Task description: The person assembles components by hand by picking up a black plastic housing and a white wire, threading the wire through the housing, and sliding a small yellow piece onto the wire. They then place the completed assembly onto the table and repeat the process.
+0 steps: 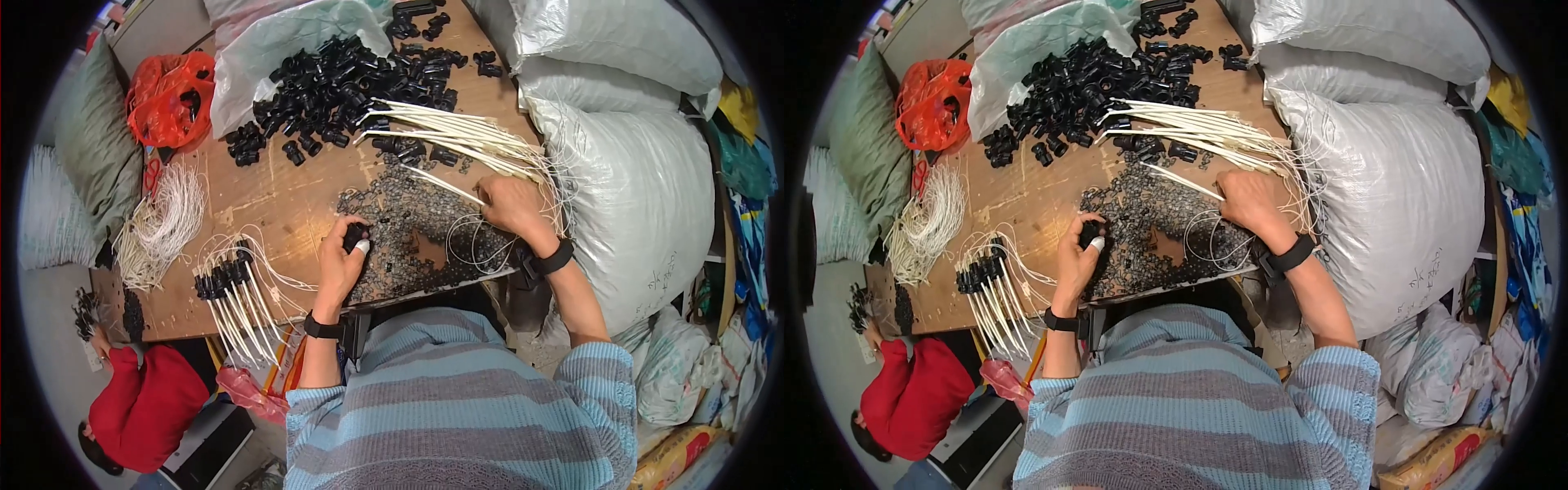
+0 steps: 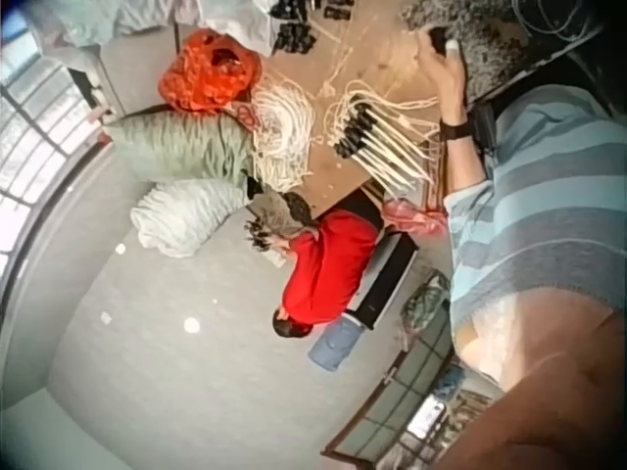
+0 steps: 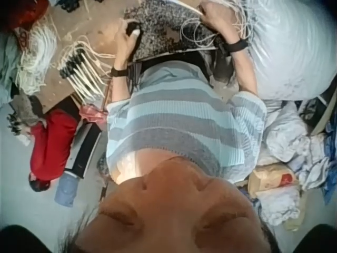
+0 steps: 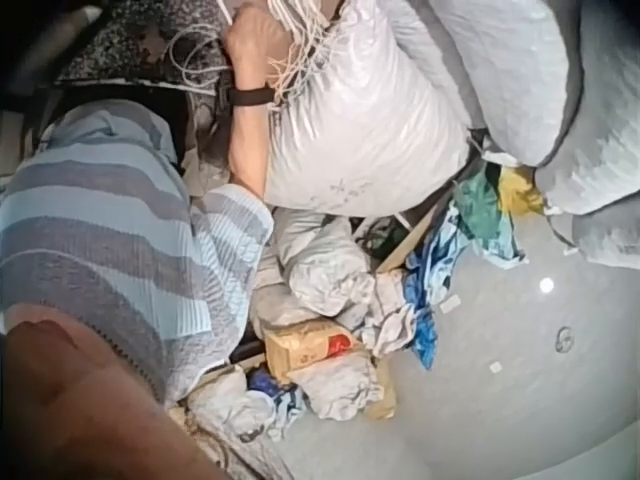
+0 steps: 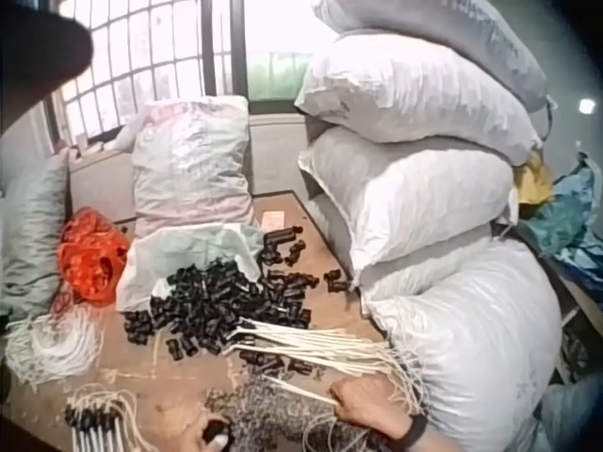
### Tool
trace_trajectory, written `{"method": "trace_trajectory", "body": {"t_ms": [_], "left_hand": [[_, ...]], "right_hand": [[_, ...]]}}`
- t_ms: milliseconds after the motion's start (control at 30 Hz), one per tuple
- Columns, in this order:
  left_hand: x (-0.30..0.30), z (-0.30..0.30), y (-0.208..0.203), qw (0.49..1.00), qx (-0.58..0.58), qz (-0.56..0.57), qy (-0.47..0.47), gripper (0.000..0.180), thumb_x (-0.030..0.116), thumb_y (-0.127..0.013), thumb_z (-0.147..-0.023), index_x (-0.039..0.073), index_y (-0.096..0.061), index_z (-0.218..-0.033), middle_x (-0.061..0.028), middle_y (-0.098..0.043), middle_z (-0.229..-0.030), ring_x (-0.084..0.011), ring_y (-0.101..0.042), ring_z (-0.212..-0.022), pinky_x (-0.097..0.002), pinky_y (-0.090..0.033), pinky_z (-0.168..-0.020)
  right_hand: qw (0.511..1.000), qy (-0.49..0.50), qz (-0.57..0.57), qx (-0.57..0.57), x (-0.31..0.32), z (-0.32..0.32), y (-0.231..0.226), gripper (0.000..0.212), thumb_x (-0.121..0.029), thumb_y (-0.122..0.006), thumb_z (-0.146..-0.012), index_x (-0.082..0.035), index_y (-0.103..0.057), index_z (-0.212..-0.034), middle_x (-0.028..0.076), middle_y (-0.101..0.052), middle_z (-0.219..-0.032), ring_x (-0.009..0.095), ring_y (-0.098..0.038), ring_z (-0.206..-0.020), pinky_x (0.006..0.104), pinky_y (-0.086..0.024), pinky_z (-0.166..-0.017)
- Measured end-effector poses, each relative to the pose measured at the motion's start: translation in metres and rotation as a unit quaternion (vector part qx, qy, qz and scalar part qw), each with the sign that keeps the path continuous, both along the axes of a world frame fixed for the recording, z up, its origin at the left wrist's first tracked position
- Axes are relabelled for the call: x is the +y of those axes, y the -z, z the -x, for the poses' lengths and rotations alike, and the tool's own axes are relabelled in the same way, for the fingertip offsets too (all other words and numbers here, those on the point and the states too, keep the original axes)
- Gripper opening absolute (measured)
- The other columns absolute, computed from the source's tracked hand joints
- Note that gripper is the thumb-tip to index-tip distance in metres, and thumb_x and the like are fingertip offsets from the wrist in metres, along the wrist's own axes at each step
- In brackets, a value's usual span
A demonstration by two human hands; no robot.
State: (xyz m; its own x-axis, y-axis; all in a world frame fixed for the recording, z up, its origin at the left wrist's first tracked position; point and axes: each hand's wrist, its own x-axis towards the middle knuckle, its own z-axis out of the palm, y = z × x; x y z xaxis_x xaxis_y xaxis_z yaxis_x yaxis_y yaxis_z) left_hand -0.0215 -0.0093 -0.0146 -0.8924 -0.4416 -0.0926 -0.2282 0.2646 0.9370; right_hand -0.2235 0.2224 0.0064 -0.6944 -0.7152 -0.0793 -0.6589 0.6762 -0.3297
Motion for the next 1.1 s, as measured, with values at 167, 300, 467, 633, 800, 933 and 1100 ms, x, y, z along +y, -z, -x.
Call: {"method": "trace_trajectory", "body": {"t_ms": [167, 300, 467, 633, 800, 933, 1100], "left_hand": [[-0.003, -0.009, 0.012, 0.994, 0.061, 0.083, -0.040, 0.035, -0.006, -0.052, -0.076, 0.006, -0.059, -0.109, -0.0036, -0.061, -0.095, -0.0124, -0.054, -0.084, -0.0249, -0.044, -0.079], [-0.004, -0.012, 0.006, 0.990, -0.004, -0.126, -0.064, 0.038, -0.008, -0.051, -0.079, 0.007, -0.059, -0.113, -0.0023, -0.062, -0.099, -0.0103, -0.056, -0.081, -0.0232, -0.045, -0.071], [-0.014, -0.023, 0.010, 0.998, 0.000, -0.050, -0.035, 0.039, -0.008, -0.052, -0.083, 0.007, -0.056, -0.119, -0.0021, -0.062, -0.097, -0.0118, -0.057, -0.086, -0.0267, -0.049, -0.071], [-0.020, -0.029, 0.016, 0.973, -0.009, 0.232, -0.010, 0.039, -0.009, -0.052, -0.078, 0.002, -0.055, -0.116, -0.0115, -0.061, -0.094, -0.0210, -0.058, -0.090, -0.0299, -0.045, -0.083], [-0.026, -0.033, 0.001, 0.993, -0.008, 0.117, -0.005, 0.040, -0.014, -0.049, -0.069, 0.002, -0.059, -0.104, -0.0183, -0.058, -0.095, -0.0387, -0.055, -0.094, -0.0394, -0.045, -0.084], [-0.005, -0.018, 0.005, 0.964, 0.093, 0.245, 0.055, 0.035, -0.014, -0.049, -0.067, 0.004, -0.063, -0.094, -0.0127, -0.062, -0.094, -0.0348, -0.057, -0.094, -0.0400, -0.044, -0.087], [-0.014, -0.032, -0.023, 0.923, 0.041, 0.384, -0.007, 0.038, -0.009, -0.057, -0.073, 0.012, -0.067, -0.103, -0.0049, -0.064, -0.097, -0.0263, -0.057, -0.097, -0.0442, -0.040, -0.093]], "right_hand": [[0.992, -0.081, 0.101, -0.011, -0.015, -0.012, -0.006, 0.013, -0.005, -0.062, -0.069, -0.002, -0.058, -0.081, 0.018, -0.058, -0.074, 0.038, -0.059, -0.074, 0.0463, -0.044, -0.062], [0.953, -0.165, 0.211, -0.142, -0.028, -0.041, -0.021, 0.009, -0.007, -0.061, -0.084, -0.003, -0.059, -0.090, 0.015, -0.058, -0.079, 0.036, -0.057, -0.076, 0.0423, -0.043, -0.065], [0.949, -0.224, 0.203, -0.091, -0.033, -0.053, -0.016, 0.026, -0.005, -0.061, -0.080, -0.009, -0.065, -0.105, 0.011, -0.056, -0.071, 0.031, -0.058, -0.065, 0.0403, -0.044, -0.055], [0.948, -0.261, 0.180, 0.018, -0.041, -0.069, -0.018, 0.029, -0.008, -0.066, -0.075, -0.010, -0.065, -0.103, 0.007, -0.049, -0.067, 0.024, -0.057, -0.059, 0.0367, -0.043, -0.050], [0.941, -0.266, 0.203, 0.045, -0.040, -0.069, -0.016, 0.036, -0.011, -0.069, -0.073, -0.012, -0.064, -0.108, 0.005, -0.048, -0.067, 0.021, -0.057, -0.060, 0.0355, -0.043, -0.050], [0.941, -0.280, 0.166, 0.096, -0.045, -0.082, -0.013, 0.040, -0.013, -0.069, -0.074, -0.013, -0.062, -0.114, 0.004, -0.049, -0.065, 0.021, -0.056, -0.059, 0.0371, -0.043, -0.053], [0.985, -0.101, 0.069, 0.123, -0.030, -0.059, -0.013, 0.050, -0.011, -0.071, -0.072, -0.012, -0.060, -0.121, 0.006, -0.062, -0.072, 0.026, -0.058, -0.062, 0.0397, -0.043, -0.059]]}}
